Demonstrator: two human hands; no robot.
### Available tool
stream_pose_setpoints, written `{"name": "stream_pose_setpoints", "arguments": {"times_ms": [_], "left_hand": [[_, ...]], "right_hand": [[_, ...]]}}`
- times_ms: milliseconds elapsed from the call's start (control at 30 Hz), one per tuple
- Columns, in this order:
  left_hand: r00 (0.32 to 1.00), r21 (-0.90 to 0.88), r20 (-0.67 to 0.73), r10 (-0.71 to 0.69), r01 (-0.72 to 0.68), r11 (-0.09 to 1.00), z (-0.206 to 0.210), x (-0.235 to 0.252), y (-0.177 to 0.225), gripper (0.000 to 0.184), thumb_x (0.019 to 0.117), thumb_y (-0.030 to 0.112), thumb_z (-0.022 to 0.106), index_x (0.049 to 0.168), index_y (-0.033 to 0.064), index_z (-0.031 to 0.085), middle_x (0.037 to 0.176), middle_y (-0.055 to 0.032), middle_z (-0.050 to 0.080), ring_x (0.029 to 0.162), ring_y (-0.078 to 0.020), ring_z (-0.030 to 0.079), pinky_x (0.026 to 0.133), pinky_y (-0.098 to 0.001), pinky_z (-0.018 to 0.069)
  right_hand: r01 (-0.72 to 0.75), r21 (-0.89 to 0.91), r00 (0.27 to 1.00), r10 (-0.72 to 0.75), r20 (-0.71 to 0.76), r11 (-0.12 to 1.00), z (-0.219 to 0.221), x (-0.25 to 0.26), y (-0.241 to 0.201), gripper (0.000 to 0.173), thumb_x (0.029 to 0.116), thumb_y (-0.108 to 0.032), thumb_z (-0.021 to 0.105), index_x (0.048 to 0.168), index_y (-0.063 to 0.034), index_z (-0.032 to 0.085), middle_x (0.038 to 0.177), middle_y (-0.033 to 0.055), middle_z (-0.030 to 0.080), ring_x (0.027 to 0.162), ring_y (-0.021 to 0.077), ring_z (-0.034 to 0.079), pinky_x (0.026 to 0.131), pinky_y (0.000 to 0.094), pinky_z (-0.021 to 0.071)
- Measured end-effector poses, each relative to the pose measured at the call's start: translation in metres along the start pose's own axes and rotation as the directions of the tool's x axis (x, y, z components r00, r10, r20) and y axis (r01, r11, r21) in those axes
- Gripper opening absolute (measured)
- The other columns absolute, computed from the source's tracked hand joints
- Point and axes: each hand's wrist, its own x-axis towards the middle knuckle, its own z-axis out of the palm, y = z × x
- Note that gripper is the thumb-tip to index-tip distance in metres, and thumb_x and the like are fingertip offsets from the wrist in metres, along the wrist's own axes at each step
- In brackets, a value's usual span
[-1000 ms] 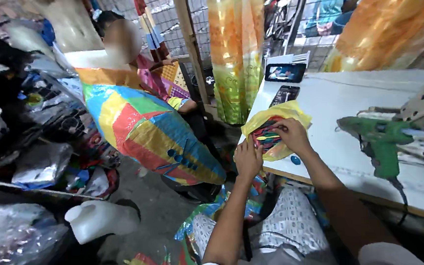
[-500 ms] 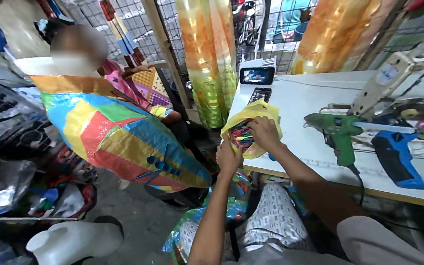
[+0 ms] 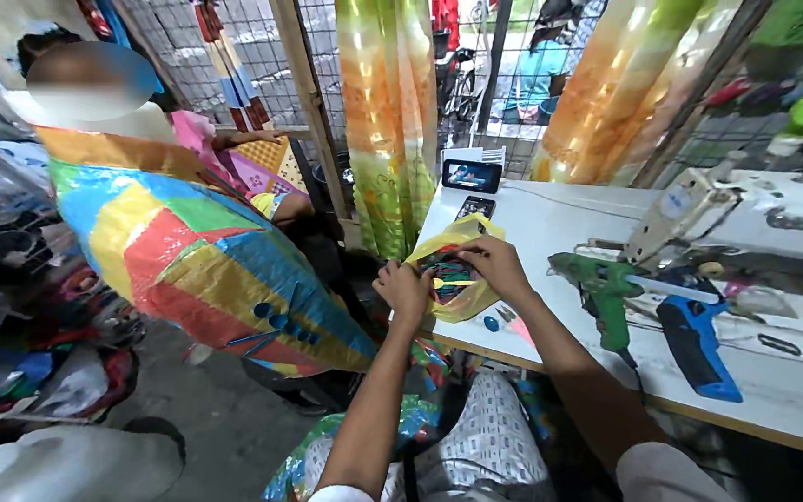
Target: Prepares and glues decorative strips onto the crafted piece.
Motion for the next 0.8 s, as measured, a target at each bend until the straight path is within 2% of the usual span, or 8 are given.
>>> {"name": "stream_pose_setpoints", "arguments": {"times_ms": [100,200,267,367,533,567,700,800], "left_hand": [[0.997,0.014,0.048,-0.065,0.065,0.998,0.004,0.003,0.002,0.051,0.0897,0.042,0.077,0.117,0.0,0.07,0.137,-0.0246,0.058,0.133,-0.0454,0.047,0.108,-0.0679,0.0325],[0.986,-0.015,0.111,-0.125,0.127,0.992,0.006,0.007,0.002,0.048,0.0938,0.04,0.072,0.119,0.0,0.069,0.137,-0.0238,0.058,0.133,-0.0436,0.049,0.108,-0.0663,0.0345],[0.986,-0.036,0.115,-0.117,0.122,0.992,0.005,0.01,0.002,0.036,0.0953,0.031,0.071,0.115,0.0018,0.071,0.137,-0.022,0.058,0.132,-0.0425,0.049,0.107,-0.0663,0.0352],[0.995,0.003,0.078,-0.054,0.054,0.999,0.004,0.01,0.004,0.024,0.0961,0.021,0.069,0.115,0.007,0.074,0.14,-0.0175,0.058,0.135,-0.0393,0.047,0.11,-0.0645,0.0328],[0.988,0.109,0.036,0.151,-0.154,0.982,-0.005,0.004,0.016,0.024,0.0963,0.012,0.066,0.119,0.0073,0.073,0.141,-0.016,0.059,0.138,-0.0369,0.046,0.115,-0.063,0.0278],[0.978,0.115,0.025,0.208,-0.209,0.971,-0.007,0.003,0.018,0.024,0.0962,0.012,0.066,0.119,0.0059,0.073,0.14,-0.0175,0.059,0.138,-0.0377,0.046,0.114,-0.0628,0.0291],[0.902,0.115,-0.07,0.426,-0.417,0.902,-0.009,0.0,0.021,0.024,0.0958,0.011,0.066,0.117,0.0012,0.072,0.135,-0.0211,0.062,0.129,-0.0398,0.056,0.105,-0.0575,0.0446],[0.842,0.019,-0.19,0.505,-0.511,0.859,-0.018,-0.009,0.02,0.02,0.0966,0.009,0.065,0.112,-0.0024,0.071,0.122,-0.0208,0.068,0.112,-0.0374,0.067,0.09,-0.0535,0.0564]], "right_hand": [[0.086,-0.095,0.992,-0.076,0.105,0.992,0.004,-0.006,0.003,0.015,0.0979,-0.008,0.067,0.109,-0.0009,0.075,0.107,0.0198,0.07,0.098,0.0344,0.069,0.089,0.0552,0.0555],[0.137,-0.126,0.989,-0.129,0.074,0.982,0.004,-0.011,-0.001,0.016,0.0984,-0.008,0.066,0.109,0.0,0.075,0.109,0.0217,0.071,0.101,0.0373,0.069,0.09,0.0578,0.0546],[0.174,-0.094,0.984,-0.176,-0.018,0.98,0.004,-0.014,0.0,0.02,0.0993,-0.012,0.065,0.11,0.0007,0.075,0.108,0.0211,0.072,0.098,0.0346,0.071,0.088,0.0541,0.0564],[0.169,-0.018,0.98,-0.17,-0.108,0.985,0.003,-0.021,-0.003,0.023,0.0996,-0.015,0.064,0.111,0.0021,0.074,0.106,0.0209,0.072,0.094,0.0298,0.071,0.086,0.0464,0.0579],[0.145,0.05,0.977,-0.135,-0.166,0.988,0.004,-0.033,-0.005,0.024,0.0994,-0.016,0.064,0.109,0.0037,0.074,0.105,0.0194,0.073,0.094,0.0227,0.072,0.088,0.0363,0.0582],[0.135,0.066,0.975,-0.12,-0.187,0.989,0.005,-0.034,-0.005,0.025,0.0995,-0.016,0.063,0.109,0.0042,0.074,0.104,0.0192,0.073,0.093,0.0214,0.071,0.088,0.0349,0.0581],[0.066,0.101,0.98,-0.045,-0.192,0.993,0.008,-0.037,-0.001,0.025,0.1012,-0.014,0.06,0.111,0.006,0.071,0.103,0.0196,0.072,0.089,0.0192,0.071,0.084,0.0336,0.0586],[0.015,0.112,0.98,0.008,-0.198,0.994,0.012,-0.039,-0.005,0.024,0.1009,-0.013,0.06,0.11,0.0059,0.071,0.1,0.018,0.072,0.087,0.0164,0.071,0.083,0.0317,0.0585]]}}
